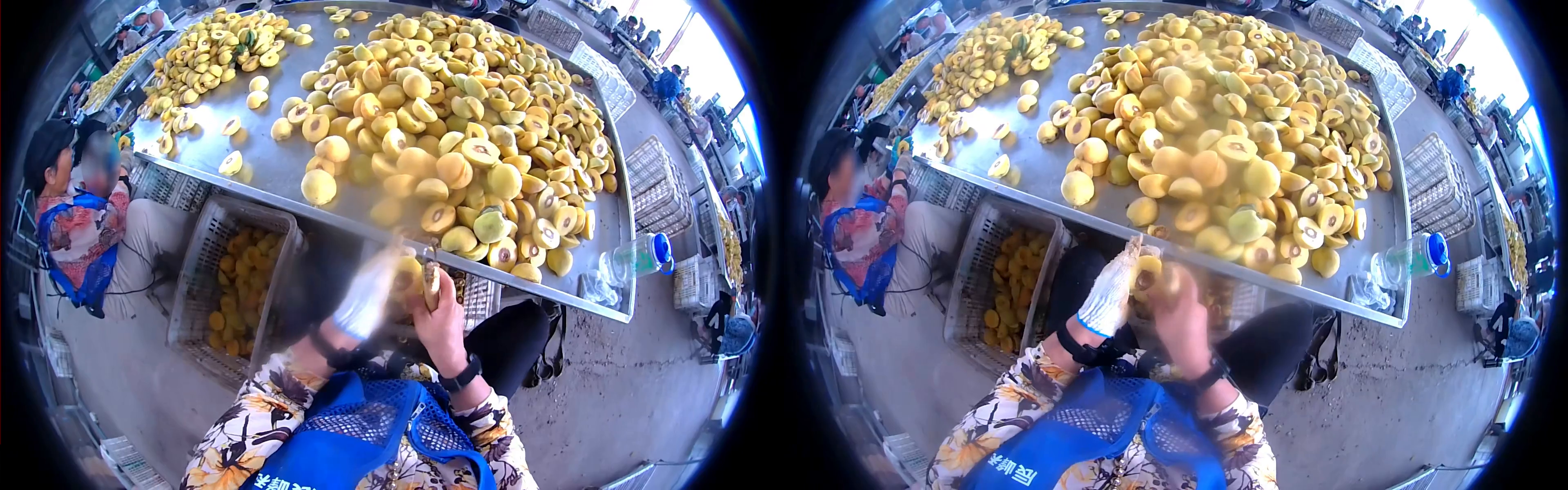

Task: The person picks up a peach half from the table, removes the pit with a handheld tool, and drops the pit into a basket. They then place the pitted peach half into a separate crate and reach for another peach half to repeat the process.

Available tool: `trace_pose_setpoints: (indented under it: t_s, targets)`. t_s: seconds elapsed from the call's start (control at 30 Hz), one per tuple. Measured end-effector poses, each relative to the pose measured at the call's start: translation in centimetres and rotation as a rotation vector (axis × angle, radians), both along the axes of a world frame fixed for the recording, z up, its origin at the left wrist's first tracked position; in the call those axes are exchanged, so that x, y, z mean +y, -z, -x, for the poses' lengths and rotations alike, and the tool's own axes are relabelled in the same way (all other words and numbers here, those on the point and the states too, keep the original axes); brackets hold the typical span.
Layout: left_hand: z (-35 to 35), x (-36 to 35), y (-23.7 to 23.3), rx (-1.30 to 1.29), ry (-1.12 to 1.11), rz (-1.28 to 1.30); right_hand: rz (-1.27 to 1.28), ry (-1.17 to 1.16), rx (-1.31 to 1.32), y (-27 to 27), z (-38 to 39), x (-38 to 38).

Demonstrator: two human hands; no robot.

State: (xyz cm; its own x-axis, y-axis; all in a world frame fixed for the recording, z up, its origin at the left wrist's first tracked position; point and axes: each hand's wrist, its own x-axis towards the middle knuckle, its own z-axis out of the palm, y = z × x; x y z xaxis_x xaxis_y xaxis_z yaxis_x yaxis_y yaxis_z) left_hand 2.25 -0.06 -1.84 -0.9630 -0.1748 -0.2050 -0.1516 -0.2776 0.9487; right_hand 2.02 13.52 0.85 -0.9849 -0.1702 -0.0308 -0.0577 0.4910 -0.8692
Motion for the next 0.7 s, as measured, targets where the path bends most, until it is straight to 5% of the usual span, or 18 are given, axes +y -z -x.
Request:
trace_pose_setpoints:
  t_s: [0.03,0.27,0.4,0.53,0.6,0.7]
  targets:
    - [0.4,0.5,0.8,0.009,-0.102,-0.141,-0.035,-0.044,0.009,0.2,-0.3,0.5]
    - [1.1,1.0,2.4,0.023,-0.208,-0.054,-0.105,-0.133,-0.028,0.9,-2.5,1.1]
    - [0.5,1.9,2.3,0.17,-0.247,0.159,-0.106,-0.157,-0.055,0.7,-2.5,0.9]
    - [0.5,2.5,-0.2,-0.045,-0.254,0.021,-0.096,-0.155,-0.082,0.6,-2.9,0.6]
    - [0.4,2.5,1.2,0.157,-0.25,0.36,-0.088,-0.172,-0.112,1.0,-3.3,0.5]
    - [0.3,1.9,1.9,0.161,-0.191,0.433,-0.118,-0.204,-0.111,1.2,-3.6,0.6]
